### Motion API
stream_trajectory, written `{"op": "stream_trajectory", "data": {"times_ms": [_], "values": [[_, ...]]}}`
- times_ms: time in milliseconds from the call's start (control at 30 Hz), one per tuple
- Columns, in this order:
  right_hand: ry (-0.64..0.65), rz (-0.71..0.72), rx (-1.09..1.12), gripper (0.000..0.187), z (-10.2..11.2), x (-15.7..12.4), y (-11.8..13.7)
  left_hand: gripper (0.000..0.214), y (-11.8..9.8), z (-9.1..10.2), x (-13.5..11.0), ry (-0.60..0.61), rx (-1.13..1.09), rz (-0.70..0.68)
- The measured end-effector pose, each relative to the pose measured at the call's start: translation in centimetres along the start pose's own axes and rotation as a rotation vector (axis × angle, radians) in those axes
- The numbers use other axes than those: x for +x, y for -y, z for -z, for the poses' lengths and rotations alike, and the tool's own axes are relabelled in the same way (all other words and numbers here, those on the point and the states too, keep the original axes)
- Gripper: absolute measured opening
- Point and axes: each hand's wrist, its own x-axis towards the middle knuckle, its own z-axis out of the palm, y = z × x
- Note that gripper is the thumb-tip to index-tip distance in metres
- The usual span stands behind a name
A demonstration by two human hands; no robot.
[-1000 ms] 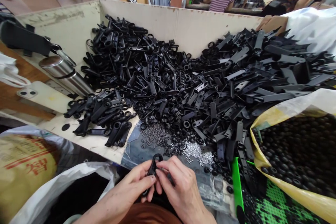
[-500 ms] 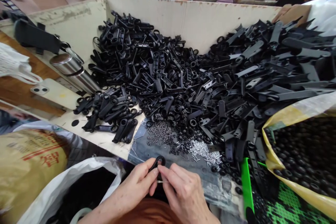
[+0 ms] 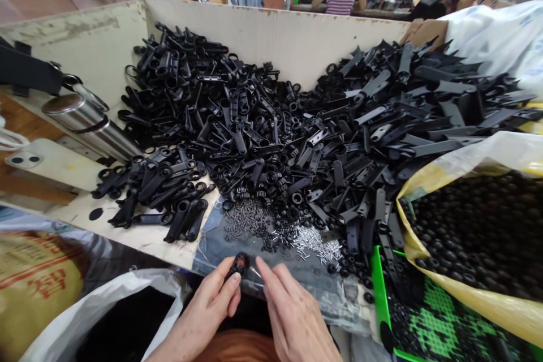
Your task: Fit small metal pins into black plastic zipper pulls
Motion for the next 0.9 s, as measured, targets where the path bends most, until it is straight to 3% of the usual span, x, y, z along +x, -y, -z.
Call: {"op": "stream_trajectory", "data": {"times_ms": [200, 367, 600, 900], "values": [[0.086, 0.021, -0.058, 0.042, -1.2, 0.0, 0.0, 0.059, 0.3, -0.1, -0.1, 0.001, 0.062, 0.016], [0.054, -0.019, -0.135, 0.040, -1.5, 0.0, 0.4, 0.055, 0.3, -0.2, -0.1, 0.032, 0.029, 0.018], [0.106, -0.049, -0.124, 0.044, -1.6, 0.4, 0.7, 0.050, 0.5, -0.3, 0.2, 0.025, 0.028, -0.008], [0.127, -0.070, -0.194, 0.049, -1.7, 1.0, 1.2, 0.046, 0.4, -1.1, 0.6, -0.038, -0.048, 0.019]]}}
